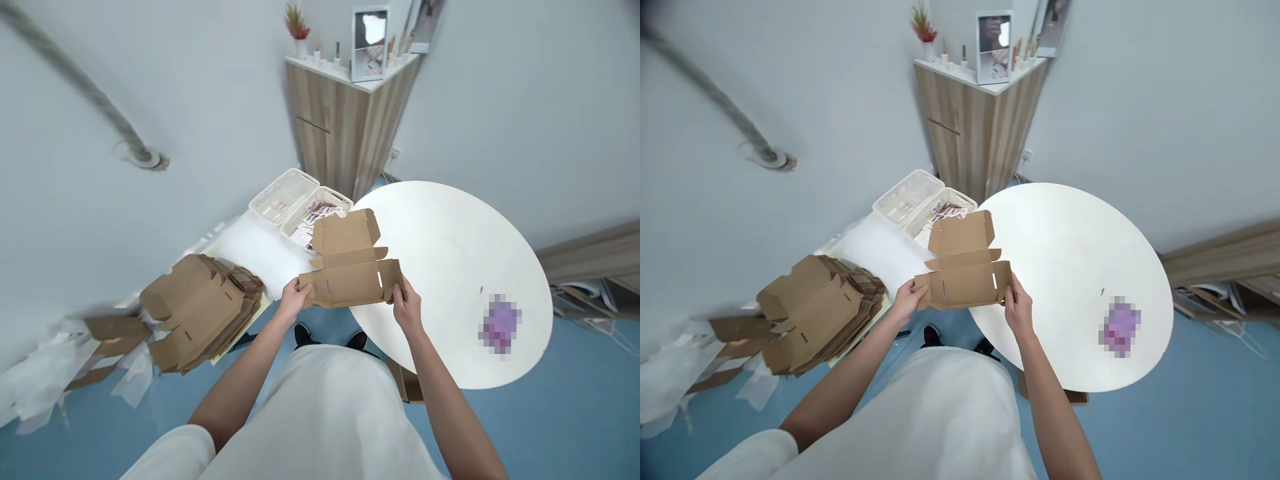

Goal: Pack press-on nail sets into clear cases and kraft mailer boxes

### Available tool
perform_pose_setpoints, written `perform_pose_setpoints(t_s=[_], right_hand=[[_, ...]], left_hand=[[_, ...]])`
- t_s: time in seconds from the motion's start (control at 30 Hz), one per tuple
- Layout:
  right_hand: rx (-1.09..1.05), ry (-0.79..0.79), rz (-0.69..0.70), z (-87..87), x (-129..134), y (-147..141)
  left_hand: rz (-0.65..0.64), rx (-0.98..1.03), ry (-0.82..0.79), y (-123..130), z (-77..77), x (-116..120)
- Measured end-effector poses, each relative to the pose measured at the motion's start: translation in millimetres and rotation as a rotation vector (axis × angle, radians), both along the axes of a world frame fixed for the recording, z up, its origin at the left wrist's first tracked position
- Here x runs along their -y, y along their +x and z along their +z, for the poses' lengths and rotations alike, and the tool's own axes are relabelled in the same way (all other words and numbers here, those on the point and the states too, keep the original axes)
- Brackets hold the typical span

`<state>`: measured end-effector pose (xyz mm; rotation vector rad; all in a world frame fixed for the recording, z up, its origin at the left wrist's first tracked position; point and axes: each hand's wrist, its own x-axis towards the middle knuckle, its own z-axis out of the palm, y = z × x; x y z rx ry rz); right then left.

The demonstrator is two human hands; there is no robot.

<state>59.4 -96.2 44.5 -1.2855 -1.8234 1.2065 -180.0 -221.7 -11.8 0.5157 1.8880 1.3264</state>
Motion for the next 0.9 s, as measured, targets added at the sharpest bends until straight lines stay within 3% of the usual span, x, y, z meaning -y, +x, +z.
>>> perform_pose_setpoints(t_s=[0.1, 0.27, 0.47, 0.73, 0.9], right_hand=[[0.027, -0.035, -0.113, -16.5, -2.1, 40.0], [0.197, -0.142, -0.248, -46.3, 5.8, 93.6], [0.152, -0.236, -0.27, -74.2, 10.5, 121.5], [0.152, -0.377, -0.227, -91.3, 0.3, 125.3], [0.356, -0.164, -0.314, -81.9, -19.3, 124.9]], left_hand=[[-0.124, -0.125, 0.036, 31.0, -1.2, -28.6], [-0.355, -0.494, -0.097, 79.6, -2.7, -67.6], [-0.576, -0.633, -0.098, 119.5, -6.6, -100.5], [-0.643, -0.644, -0.153, 119.1, -24.9, -136.4], [-0.674, -0.876, -0.106, 113.6, -12.0, -132.7]])
